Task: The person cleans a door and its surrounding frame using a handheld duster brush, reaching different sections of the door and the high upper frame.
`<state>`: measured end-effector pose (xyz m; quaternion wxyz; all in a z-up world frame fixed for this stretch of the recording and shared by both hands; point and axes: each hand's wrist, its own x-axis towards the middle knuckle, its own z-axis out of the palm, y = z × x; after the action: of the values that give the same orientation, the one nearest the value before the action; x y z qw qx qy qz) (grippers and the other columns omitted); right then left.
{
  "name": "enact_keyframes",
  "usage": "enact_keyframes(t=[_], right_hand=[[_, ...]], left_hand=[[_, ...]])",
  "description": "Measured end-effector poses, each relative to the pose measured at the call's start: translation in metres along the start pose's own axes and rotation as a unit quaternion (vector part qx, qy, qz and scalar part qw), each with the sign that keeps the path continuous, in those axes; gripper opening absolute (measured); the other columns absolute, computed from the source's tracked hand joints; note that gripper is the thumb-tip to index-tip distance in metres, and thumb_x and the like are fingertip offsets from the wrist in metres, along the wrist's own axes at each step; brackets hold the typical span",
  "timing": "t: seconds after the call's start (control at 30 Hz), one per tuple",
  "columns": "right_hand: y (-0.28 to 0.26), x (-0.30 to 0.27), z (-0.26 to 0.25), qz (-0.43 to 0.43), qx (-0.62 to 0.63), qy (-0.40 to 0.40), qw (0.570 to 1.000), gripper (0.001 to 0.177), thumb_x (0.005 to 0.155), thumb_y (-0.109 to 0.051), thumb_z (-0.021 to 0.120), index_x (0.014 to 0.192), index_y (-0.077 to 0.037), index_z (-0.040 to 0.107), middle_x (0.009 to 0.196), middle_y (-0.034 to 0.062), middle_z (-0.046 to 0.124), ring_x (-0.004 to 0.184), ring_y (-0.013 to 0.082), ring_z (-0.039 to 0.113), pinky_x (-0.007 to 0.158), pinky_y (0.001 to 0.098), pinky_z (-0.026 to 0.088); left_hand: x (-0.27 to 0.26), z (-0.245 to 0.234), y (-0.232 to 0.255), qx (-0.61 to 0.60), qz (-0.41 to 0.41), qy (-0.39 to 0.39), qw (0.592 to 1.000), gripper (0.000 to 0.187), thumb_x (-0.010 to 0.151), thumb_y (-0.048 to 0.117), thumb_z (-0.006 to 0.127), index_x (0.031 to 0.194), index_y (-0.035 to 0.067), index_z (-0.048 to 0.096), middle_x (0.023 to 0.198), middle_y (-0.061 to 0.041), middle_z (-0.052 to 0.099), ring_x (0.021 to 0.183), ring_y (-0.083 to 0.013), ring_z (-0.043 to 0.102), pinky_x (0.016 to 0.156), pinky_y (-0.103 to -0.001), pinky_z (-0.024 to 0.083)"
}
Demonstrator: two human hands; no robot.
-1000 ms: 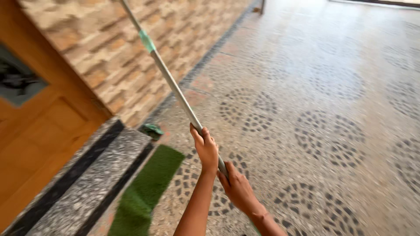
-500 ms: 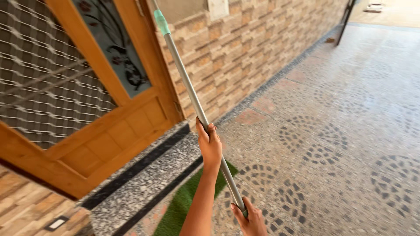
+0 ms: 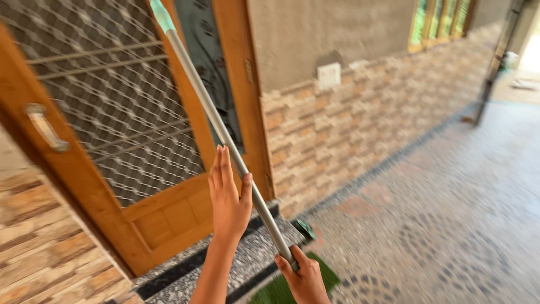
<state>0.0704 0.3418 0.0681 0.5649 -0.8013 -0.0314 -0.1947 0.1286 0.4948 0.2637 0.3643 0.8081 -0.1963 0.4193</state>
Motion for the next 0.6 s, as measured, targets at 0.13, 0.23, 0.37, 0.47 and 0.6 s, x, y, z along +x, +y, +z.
enact_keyframes(t=[0.13, 0.23, 0.37, 0.47, 0.6], right_hand=[[-0.064, 0.03, 0.003, 0.003, 0.022, -0.027, 0.999, 0.035, 0.092, -0.038, 0.07, 0.081, -0.006, 0.062, 0.051, 0.0052, 0.051, 0.046, 0.0126, 0.045, 0.045, 0.0343, 0.036], [-0.109, 0.055, -0.001, -0.017, 0.055, -0.057, 0.997, 0.036, 0.093, -0.037, 0.068, 0.078, -0.006, 0.059, 0.051, 0.003, 0.055, 0.044, 0.0111, 0.05, 0.043, 0.0317, 0.04], [-0.163, 0.093, -0.015, -0.064, 0.077, -0.078, 0.992, 0.037, 0.096, -0.037, 0.065, 0.077, -0.005, 0.059, 0.052, 0.0015, 0.056, 0.043, 0.0094, 0.049, 0.042, 0.0299, 0.039], [-0.193, 0.121, -0.024, -0.086, 0.101, -0.079, 0.988, 0.034, 0.095, -0.036, 0.065, 0.079, -0.007, 0.061, 0.052, 0.0014, 0.055, 0.042, 0.009, 0.05, 0.041, 0.0294, 0.039], [-0.22, 0.162, -0.031, -0.136, 0.1, -0.06, 0.984, 0.038, 0.096, -0.037, 0.067, 0.077, -0.005, 0.06, 0.053, 0.0004, 0.056, 0.043, 0.008, 0.049, 0.04, 0.0294, 0.038]], left_hand=[[0.028, -0.046, 0.0, 0.092, 0.029, 0.006, 0.995, 0.073, 0.104, 0.038, 0.048, 0.162, 0.01, 0.015, 0.169, -0.014, 0.015, 0.154, -0.0337, 0.016, 0.124, -0.052, 0.016], [0.051, -0.075, -0.005, 0.176, 0.055, 0.017, 0.983, 0.071, 0.105, 0.045, 0.041, 0.162, 0.013, 0.013, 0.17, -0.012, 0.011, 0.154, -0.0314, 0.01, 0.125, -0.05, 0.01], [0.088, -0.102, -0.004, 0.253, 0.114, 0.052, 0.959, 0.068, 0.106, 0.047, 0.037, 0.162, 0.014, 0.018, 0.171, -0.011, 0.014, 0.155, -0.0317, 0.013, 0.127, -0.052, 0.009], [0.118, -0.116, -0.001, 0.28, 0.154, 0.081, 0.944, 0.066, 0.106, 0.044, 0.041, 0.162, 0.015, 0.023, 0.169, -0.012, 0.02, 0.154, -0.0338, 0.017, 0.126, -0.054, 0.012], [0.154, -0.122, 0.004, 0.322, 0.176, 0.108, 0.924, 0.063, 0.102, 0.043, 0.045, 0.159, 0.019, 0.03, 0.164, -0.011, 0.028, 0.151, -0.0371, 0.021, 0.123, -0.059, 0.012]])
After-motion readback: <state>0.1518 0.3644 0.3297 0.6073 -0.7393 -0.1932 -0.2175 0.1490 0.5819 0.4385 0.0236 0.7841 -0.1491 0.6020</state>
